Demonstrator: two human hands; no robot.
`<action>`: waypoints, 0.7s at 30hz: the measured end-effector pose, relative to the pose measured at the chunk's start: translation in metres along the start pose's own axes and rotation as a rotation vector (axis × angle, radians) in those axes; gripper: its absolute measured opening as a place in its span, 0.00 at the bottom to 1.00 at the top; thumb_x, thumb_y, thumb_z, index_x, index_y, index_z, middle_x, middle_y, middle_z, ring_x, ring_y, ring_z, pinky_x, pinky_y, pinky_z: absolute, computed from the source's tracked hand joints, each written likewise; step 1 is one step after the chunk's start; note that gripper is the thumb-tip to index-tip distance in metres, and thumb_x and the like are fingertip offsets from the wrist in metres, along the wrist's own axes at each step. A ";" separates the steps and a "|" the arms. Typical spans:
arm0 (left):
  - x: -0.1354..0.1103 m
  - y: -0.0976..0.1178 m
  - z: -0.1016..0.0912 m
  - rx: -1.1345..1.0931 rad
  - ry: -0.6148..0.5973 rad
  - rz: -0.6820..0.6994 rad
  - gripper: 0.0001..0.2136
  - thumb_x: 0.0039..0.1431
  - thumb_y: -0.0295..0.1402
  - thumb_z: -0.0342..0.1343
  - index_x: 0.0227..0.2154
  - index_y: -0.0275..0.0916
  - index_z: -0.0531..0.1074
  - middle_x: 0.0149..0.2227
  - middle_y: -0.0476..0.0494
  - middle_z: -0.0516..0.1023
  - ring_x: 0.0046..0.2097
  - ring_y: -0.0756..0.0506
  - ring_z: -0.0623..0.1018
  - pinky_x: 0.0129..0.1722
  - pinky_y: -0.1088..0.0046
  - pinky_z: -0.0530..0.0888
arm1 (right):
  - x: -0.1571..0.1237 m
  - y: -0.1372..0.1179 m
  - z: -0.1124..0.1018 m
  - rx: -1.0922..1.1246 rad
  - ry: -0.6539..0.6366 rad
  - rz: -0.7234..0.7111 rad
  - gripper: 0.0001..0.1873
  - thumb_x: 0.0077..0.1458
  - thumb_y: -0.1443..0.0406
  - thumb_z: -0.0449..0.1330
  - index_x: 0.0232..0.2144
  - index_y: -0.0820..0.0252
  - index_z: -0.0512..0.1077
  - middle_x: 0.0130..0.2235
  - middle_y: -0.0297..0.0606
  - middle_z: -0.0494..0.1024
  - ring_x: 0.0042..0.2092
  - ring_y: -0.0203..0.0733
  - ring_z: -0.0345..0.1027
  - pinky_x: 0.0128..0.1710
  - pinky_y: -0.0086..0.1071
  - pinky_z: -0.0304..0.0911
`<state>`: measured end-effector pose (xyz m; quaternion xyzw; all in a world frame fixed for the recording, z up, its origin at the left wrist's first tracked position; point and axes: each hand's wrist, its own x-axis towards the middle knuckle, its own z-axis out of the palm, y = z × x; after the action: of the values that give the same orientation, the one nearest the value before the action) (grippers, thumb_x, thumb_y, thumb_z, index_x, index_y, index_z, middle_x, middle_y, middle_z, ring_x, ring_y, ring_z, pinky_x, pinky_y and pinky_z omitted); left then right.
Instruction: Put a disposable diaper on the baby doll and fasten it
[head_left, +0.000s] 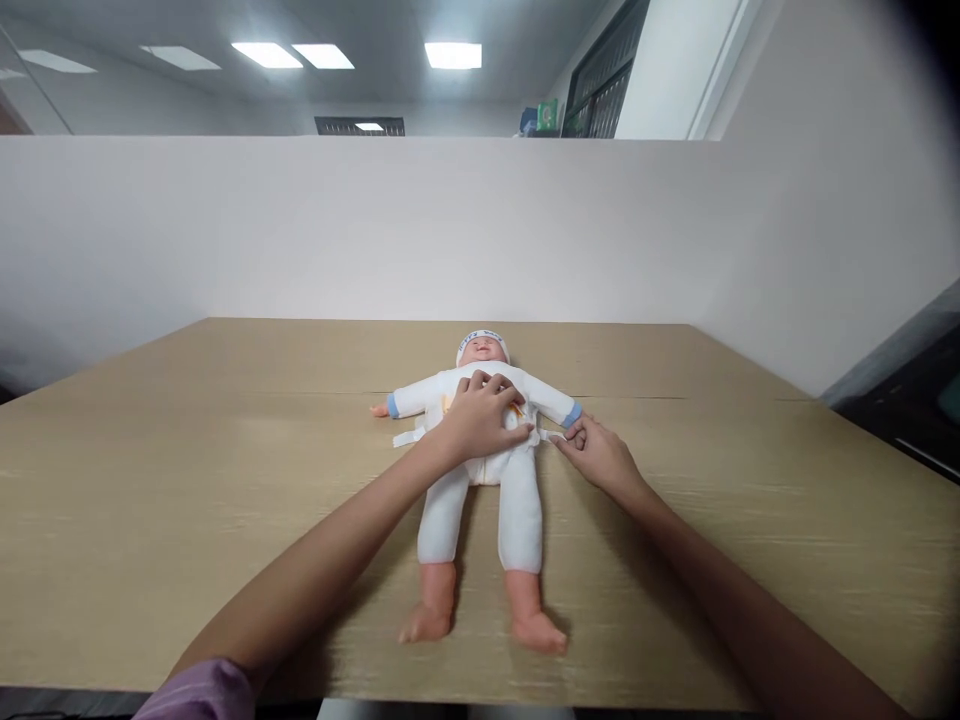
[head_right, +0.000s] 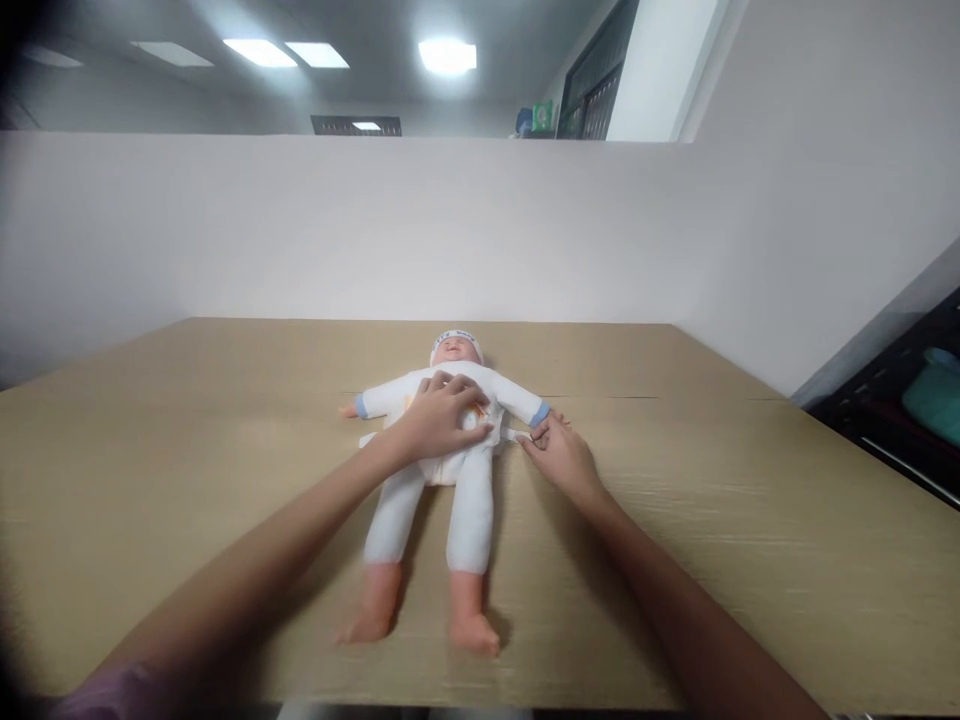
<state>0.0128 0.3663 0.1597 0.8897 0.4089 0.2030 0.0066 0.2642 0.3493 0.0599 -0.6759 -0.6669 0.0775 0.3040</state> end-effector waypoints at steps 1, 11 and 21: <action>0.001 0.001 0.000 0.005 -0.010 -0.004 0.19 0.62 0.50 0.59 0.50 0.44 0.78 0.56 0.39 0.76 0.56 0.30 0.69 0.56 0.49 0.67 | 0.000 0.000 0.000 0.013 -0.008 0.015 0.17 0.56 0.47 0.62 0.31 0.52 0.66 0.28 0.33 0.74 0.31 0.44 0.68 0.30 0.34 0.54; 0.004 -0.002 0.002 -0.014 -0.015 -0.023 0.22 0.58 0.51 0.61 0.51 0.44 0.78 0.52 0.37 0.75 0.55 0.29 0.68 0.55 0.50 0.66 | 0.002 -0.005 -0.006 0.024 -0.075 0.067 0.21 0.51 0.43 0.64 0.30 0.52 0.70 0.26 0.32 0.71 0.30 0.45 0.67 0.30 0.35 0.56; 0.002 -0.003 0.004 0.001 0.023 -0.044 0.25 0.55 0.52 0.63 0.50 0.42 0.78 0.52 0.36 0.76 0.55 0.29 0.69 0.56 0.49 0.66 | 0.010 -0.019 -0.028 0.467 -0.279 0.082 0.29 0.48 0.37 0.60 0.25 0.55 0.72 0.23 0.30 0.67 0.26 0.37 0.56 0.28 0.32 0.50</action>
<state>0.0134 0.3707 0.1565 0.8781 0.4285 0.2128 0.0060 0.2630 0.3490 0.0954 -0.5968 -0.6384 0.3337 0.3534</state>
